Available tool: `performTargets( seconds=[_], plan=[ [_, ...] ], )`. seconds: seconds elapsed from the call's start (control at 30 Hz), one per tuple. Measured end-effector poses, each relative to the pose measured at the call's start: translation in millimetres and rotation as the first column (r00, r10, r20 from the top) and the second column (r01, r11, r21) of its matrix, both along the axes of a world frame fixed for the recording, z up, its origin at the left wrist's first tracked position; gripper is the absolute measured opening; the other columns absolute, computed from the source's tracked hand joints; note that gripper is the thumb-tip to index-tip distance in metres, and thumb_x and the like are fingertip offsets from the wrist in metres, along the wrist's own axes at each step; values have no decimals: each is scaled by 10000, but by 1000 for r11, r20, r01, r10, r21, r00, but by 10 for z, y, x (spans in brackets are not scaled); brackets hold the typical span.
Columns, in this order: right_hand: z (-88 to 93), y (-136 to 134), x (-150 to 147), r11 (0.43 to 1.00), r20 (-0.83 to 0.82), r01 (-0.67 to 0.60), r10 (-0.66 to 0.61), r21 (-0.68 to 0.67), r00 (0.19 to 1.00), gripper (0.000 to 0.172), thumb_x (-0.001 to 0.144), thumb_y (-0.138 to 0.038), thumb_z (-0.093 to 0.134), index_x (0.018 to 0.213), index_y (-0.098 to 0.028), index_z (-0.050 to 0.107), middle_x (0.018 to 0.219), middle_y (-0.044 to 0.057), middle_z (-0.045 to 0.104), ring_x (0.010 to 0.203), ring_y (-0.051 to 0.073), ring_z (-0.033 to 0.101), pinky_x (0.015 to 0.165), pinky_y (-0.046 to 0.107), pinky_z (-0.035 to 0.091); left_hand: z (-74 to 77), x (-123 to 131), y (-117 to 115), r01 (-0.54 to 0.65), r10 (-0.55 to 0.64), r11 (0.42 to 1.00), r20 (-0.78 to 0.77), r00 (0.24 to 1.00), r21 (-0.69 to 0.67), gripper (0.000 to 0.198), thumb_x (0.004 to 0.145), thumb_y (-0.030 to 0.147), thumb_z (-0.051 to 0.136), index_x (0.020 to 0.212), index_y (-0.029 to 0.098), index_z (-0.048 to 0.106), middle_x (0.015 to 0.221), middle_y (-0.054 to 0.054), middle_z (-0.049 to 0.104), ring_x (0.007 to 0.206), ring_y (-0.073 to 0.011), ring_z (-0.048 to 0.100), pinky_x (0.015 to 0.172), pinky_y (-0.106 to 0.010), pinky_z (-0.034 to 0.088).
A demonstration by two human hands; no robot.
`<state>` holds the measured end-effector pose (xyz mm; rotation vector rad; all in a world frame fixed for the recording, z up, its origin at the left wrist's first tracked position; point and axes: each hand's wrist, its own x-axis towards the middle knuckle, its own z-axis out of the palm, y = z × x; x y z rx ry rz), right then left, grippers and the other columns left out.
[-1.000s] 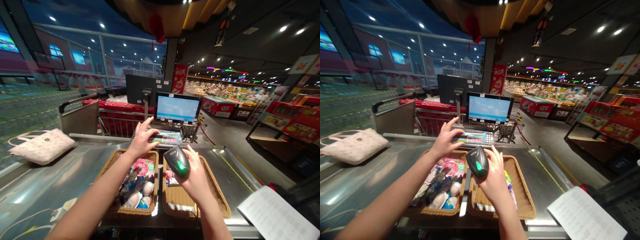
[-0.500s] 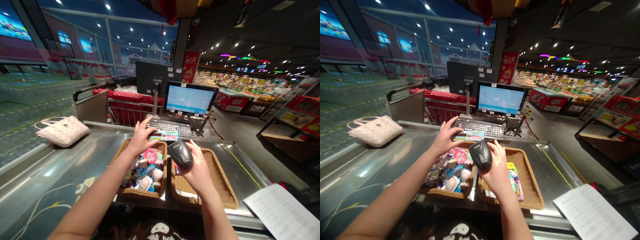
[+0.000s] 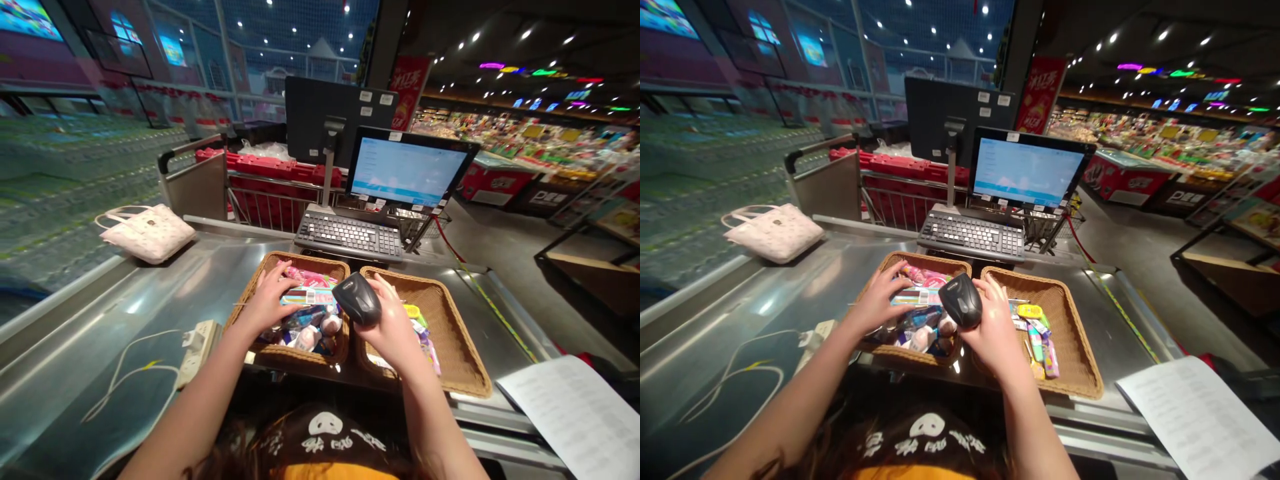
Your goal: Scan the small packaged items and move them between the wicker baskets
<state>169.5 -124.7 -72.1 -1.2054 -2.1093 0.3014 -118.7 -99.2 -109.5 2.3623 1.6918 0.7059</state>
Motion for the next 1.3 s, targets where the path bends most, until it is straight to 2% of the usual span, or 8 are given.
performTargets(
  seconds=[0.2, 0.33, 0.47, 0.57, 0.8, 1.0, 1.17, 1.3],
  plan=[
    [-54, 24, -153, 997, 16, -22, 24, -80, 1000, 415, 697, -236, 699, 1110, -221, 659, 1288, 122, 597, 1371, 387, 402, 1129, 649, 292, -270, -207, -171, -78, 77, 996, -36, 996, -46, 352, 773, 432, 717, 1050, 215, 702, 1517, -156, 402, 1398, -371, 377, 1142, -618, 254],
    [-65, 39, -227, 993, 6, -45, 46, -113, 999, 389, 692, -216, 700, 1079, -222, 669, 1272, 115, 607, 1339, 373, 448, 1128, 650, 290, -375, -285, -224, -139, 132, 989, -110, 985, -59, 332, 804, 421, 681, 1060, 212, 707, 1497, -186, 428, 1403, -382, 371, 1122, -661, 234],
    [-71, 39, -199, 993, -3, -20, 20, -120, 1000, 413, 693, -203, 696, 1104, -228, 661, 1254, 105, 617, 1346, 368, 440, 1120, 628, 319, -389, -223, -199, -94, 87, 994, -114, 990, -54, 413, 820, 440, 664, 1157, 201, 669, 1520, -207, 394, 1422, -388, 343, 1112, -670, 243],
    [-71, 14, -100, 993, -16, 36, -38, -113, 999, 451, 697, -201, 685, 1144, -221, 631, 1251, 103, 621, 1334, 358, 457, 1127, 607, 328, -323, -21, -114, -14, 14, 1000, -77, 997, -2, 390, 860, 456, 616, 1154, 204, 662, 1526, -195, 391, 1422, -379, 345, 1117, -676, 233],
    [-80, -49, 462, 966, -52, 260, -260, -8, 964, 487, 697, -215, 665, 1179, -185, 600, 1248, 125, 622, 1339, 355, 462, 1111, 548, 390, -85, 883, 193, 291, -289, 956, -76, 954, 27, 350, 872, 385, 626, 1167, 198, 632, 1546, -186, 359, 1447, -345, 308, 1144, -650, 221],
    [-97, -115, 1255, 863, -80, 493, -487, 106, 870, 494, 719, -312, 691, 1189, -186, 603, 1208, 136, 641, 1319, 367, 483, 1094, 561, 393, -69, 1914, 544, 609, -606, 793, -111, 788, -5, 427, 856, 349, 655, 1258, 214, 597, 1598, -167, 260, 1481, -327, 232, 1167, -630, 177],
    [-123, -209, 1721, 772, -132, 626, -613, 109, 779, 575, 711, -316, 686, 1252, -175, 551, 1264, 163, 616, 1340, 367, 461, 1099, 596, 372, -342, 2844, 842, 766, -781, 621, -213, 587, -168, 663, 786, 272, 715, 1404, 189, 491, 1614, -218, 158, 1490, -373, 172, 1156, -648, 161],
    [-130, -257, 1886, 758, -152, 647, -632, 86, 760, 551, 721, -325, 704, 1235, -182, 566, 1265, 164, 613, 1335, 372, 468, 1100, 600, 373, -779, 3394, 978, 763, -833, 549, -300, 465, -342, 545, 836, 144, 590, 1373, 227, 539, 1607, -166, 233, 1476, -348, 234, 1160, -643, 128]
  ],
)
